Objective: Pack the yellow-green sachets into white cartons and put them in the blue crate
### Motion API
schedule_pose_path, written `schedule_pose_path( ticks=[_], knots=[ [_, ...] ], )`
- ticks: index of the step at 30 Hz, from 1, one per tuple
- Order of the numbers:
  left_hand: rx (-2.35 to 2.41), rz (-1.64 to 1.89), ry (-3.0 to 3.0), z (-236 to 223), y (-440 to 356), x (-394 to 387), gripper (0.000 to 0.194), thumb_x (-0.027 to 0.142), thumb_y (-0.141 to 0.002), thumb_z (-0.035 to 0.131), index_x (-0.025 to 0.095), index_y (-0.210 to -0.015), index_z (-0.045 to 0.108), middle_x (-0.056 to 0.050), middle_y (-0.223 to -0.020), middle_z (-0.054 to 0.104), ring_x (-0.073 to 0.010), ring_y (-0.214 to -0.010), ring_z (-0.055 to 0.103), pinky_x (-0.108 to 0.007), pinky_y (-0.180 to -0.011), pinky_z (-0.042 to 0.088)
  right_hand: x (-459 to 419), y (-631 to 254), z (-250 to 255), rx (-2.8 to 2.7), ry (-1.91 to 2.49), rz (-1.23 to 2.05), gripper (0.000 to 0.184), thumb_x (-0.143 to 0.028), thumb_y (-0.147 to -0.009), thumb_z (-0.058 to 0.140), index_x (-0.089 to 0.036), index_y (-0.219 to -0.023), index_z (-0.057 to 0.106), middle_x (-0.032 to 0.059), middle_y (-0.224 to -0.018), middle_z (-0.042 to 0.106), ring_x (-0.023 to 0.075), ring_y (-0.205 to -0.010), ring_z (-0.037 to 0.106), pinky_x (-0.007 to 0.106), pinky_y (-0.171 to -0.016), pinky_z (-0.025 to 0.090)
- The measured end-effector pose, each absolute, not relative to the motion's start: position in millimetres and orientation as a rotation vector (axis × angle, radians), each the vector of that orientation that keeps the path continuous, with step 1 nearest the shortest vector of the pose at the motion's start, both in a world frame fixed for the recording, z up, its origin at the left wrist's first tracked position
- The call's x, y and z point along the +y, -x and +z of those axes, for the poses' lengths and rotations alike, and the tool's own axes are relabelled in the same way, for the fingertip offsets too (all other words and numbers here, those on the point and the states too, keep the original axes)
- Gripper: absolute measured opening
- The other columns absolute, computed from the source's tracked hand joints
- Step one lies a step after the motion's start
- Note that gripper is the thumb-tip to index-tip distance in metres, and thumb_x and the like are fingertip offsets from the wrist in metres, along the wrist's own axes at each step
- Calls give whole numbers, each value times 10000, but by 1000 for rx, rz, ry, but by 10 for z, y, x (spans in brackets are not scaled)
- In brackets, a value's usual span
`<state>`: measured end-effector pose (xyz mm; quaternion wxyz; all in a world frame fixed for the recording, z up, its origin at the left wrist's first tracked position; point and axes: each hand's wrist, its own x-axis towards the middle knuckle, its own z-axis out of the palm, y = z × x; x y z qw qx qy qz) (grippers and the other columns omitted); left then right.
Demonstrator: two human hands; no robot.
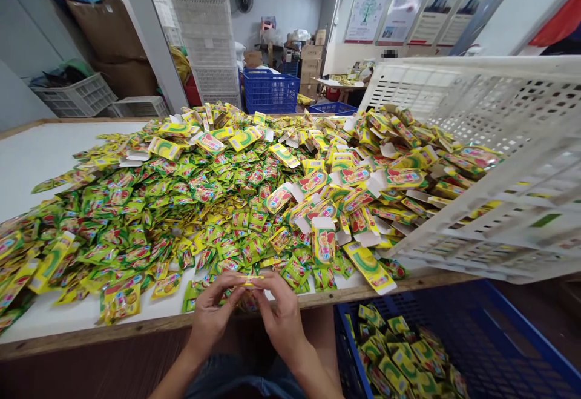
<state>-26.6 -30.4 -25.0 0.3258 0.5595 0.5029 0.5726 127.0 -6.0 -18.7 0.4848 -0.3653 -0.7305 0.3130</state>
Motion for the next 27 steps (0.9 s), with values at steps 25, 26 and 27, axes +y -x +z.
schedule_pose_path(
  ticks=[25,26,27],
  knots=[
    [1453,1624,-1231,-147,18,-244,126,298,-849,553,193,-806,607,3,-744,589,-147,-717,559,-231,-685,455,-95,-1098,0,-1648,1197,778,135,-286,-906,475,-211,-865,579,27,-848,621,169,-803,556,283,-737,426],
    [1432,1648,-1225,-167,16,-241,116,292,-845,560,195,-814,615,-1,-757,597,-150,-736,564,-233,-701,458,-92,-1092,-11,-1643,1188,784,133,-286,-907,473,-212,-868,577,28,-849,618,169,-806,555,283,-737,427],
    [1412,1669,-1227,-191,23,-240,104,283,-841,568,198,-822,625,-6,-775,608,-155,-761,570,-237,-723,461,-88,-1089,-22,-1641,1173,788,130,-283,-908,471,-214,-874,575,30,-853,616,170,-813,555,284,-742,427]
  ],
)
